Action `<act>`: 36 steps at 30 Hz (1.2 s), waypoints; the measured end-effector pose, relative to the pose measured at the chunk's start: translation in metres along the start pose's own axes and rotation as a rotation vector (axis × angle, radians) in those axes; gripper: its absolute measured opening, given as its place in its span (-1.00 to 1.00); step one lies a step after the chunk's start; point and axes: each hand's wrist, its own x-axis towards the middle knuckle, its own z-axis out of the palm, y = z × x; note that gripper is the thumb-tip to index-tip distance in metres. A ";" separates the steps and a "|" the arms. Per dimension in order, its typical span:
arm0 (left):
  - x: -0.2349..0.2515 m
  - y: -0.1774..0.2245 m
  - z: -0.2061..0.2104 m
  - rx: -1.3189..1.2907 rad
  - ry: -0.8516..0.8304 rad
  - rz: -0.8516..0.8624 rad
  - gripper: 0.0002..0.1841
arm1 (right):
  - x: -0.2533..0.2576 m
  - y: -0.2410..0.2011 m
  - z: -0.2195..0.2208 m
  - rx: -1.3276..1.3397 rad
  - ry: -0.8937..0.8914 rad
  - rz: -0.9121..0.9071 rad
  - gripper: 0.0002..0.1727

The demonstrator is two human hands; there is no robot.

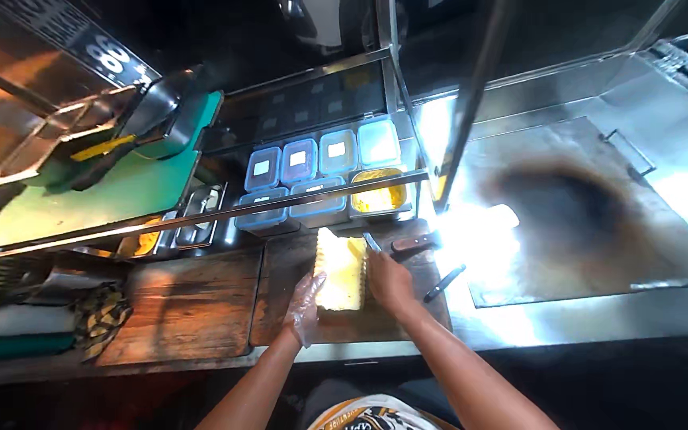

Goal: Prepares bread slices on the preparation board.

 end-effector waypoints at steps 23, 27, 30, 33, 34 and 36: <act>0.001 -0.010 -0.015 -0.069 -0.140 0.038 -0.50 | -0.115 -0.040 0.026 -0.268 -0.206 -0.069 -0.50; 0.008 -0.021 -0.018 -0.124 -0.176 0.025 -0.47 | -0.123 -0.003 0.047 -0.394 0.003 -0.202 -0.42; 0.010 -0.018 -0.024 -0.025 -0.194 0.071 -0.47 | -0.136 0.013 0.043 -0.548 0.180 -0.287 -0.44; 0.008 -0.023 -0.025 0.013 -0.222 0.113 -0.46 | -0.122 0.013 0.045 -0.605 0.296 -0.443 -0.48; 0.008 -0.022 -0.024 0.029 -0.221 0.132 -0.47 | -0.112 0.019 0.045 -0.615 0.273 -0.467 -0.43; 0.007 -0.019 -0.025 0.114 -0.209 0.175 -0.47 | -0.104 0.037 0.040 -0.593 0.225 -0.447 -0.37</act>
